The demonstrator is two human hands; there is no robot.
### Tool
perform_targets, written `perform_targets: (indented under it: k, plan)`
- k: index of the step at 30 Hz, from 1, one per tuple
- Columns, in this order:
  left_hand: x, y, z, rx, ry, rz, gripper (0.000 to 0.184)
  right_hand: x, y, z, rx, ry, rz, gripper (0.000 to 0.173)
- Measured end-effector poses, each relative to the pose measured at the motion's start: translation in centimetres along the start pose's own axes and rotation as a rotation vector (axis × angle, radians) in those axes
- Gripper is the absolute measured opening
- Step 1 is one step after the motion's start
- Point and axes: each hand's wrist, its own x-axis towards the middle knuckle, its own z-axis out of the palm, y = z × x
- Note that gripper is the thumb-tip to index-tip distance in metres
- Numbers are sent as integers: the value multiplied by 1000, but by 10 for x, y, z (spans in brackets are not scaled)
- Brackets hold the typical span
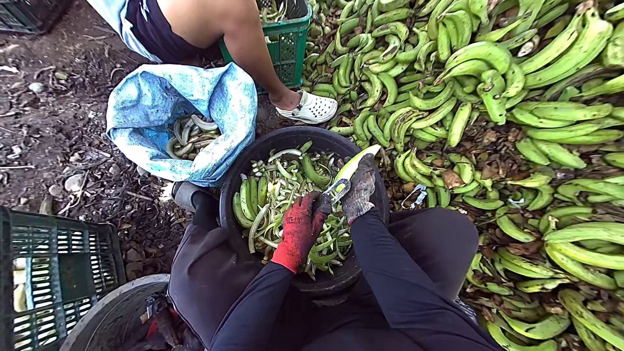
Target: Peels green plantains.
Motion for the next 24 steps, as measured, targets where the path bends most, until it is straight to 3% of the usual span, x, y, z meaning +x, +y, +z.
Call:
perform_targets:
  k: [3, 7, 12, 16, 18, 22, 24]
  plan:
    - [1, 2, -1, 26, -8, -31, 52, -1, 5, 2, -147, 83, -83, 55]
    - [5, -2, -2, 66, -14, -37, 52, 6, 24, -7, -148, -7, -46, 60]
    - [7, 7, -6, 159, 8, -16, 49, -5, 14, -10, -174, -81, -55, 47]
    - [16, 4, -7, 158, -45, -67, 48, 6, 42, -18, -314, -68, -53, 62]
    - [28, -6, -10, 157, -57, -81, 46, -3, 46, -22, -411, -215, -4, 61]
    - [48, -38, -14, 128, 41, -78, 46, -12, 48, -50, -638, -729, 123, 53]
    - [52, -45, -17, 78, 56, -112, 48, -21, 44, -59, -636, -847, 218, 48]
